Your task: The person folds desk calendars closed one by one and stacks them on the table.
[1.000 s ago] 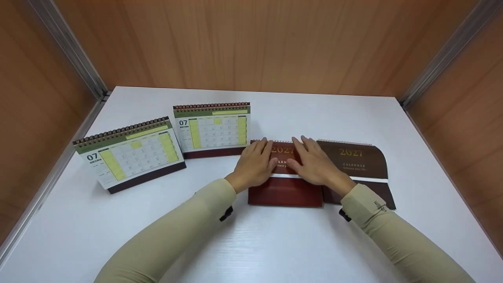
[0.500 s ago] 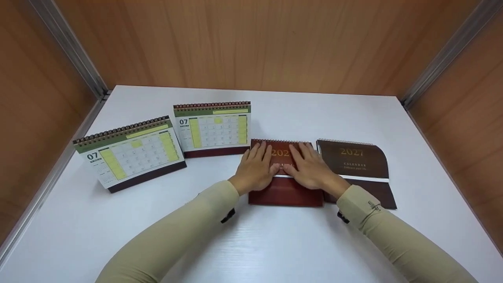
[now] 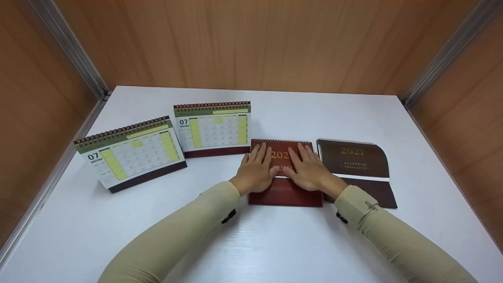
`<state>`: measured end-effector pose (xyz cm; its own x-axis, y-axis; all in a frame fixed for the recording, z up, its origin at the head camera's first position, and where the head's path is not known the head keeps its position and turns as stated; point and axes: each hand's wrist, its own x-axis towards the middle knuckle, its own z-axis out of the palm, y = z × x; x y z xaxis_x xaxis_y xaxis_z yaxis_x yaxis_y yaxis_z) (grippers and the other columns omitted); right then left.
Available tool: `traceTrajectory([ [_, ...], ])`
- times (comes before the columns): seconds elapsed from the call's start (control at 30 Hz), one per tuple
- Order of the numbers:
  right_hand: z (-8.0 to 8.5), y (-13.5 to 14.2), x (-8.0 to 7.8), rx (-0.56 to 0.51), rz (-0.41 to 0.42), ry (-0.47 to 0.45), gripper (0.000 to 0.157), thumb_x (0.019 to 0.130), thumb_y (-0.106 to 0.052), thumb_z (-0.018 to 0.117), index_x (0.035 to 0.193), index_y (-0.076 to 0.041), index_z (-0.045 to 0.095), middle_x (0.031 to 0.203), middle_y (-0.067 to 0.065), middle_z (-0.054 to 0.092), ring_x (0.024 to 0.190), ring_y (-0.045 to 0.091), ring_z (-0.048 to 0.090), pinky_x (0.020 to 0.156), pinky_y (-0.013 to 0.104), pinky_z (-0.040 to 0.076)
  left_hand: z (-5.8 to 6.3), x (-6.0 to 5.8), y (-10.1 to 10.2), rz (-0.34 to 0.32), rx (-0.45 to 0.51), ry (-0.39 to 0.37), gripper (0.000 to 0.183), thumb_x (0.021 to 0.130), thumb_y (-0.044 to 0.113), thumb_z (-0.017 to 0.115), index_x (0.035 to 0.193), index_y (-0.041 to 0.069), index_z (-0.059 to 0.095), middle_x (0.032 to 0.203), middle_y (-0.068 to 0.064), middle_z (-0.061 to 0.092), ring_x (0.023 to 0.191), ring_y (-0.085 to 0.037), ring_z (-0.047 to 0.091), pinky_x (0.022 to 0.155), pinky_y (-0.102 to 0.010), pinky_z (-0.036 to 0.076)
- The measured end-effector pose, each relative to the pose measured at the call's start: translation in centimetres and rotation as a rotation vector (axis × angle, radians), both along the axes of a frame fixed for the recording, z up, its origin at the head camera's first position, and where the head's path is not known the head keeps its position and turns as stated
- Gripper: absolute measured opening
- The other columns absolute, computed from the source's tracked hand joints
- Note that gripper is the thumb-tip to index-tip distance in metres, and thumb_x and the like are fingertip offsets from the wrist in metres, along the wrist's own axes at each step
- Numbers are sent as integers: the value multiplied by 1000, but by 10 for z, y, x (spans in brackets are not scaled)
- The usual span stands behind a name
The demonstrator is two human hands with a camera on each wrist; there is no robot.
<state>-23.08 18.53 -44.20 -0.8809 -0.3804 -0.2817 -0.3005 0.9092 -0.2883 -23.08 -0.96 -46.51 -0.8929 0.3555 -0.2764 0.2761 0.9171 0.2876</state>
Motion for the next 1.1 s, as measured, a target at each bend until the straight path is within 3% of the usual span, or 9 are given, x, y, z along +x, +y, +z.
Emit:
traceTrajectory([
  [0.17,0,0,0,16,10,3,76,115,-46,36,168,2,13,173,32,-1,160,52,-3,129,65,5,4,4,0,8,9,3,74,115,53,22,171,11,2,179,-10,-7,165,-28,-8,132,-54,5],
  [0.47,-5,-4,1,45,12,16,77,114,-47,37,169,1,11,173,32,-3,160,52,-3,129,64,6,1,4,1,17,-16,-18,74,115,53,23,171,11,-2,179,-9,-11,164,-26,-12,132,-54,2],
  [0.8,-8,-6,2,65,13,22,78,115,-46,37,169,1,8,173,32,-7,160,52,-6,128,66,4,-16,-4,4,2,-66,-41,75,113,56,16,169,14,-13,175,-6,-24,162,-24,-22,131,-55,-4],
  [1.1,-9,-7,1,72,9,4,77,115,-47,32,169,0,3,172,31,-11,160,51,-9,129,65,2,-17,-4,4,6,-90,-41,75,113,56,14,168,16,-17,174,-4,-28,161,-23,-24,131,-55,-5],
])
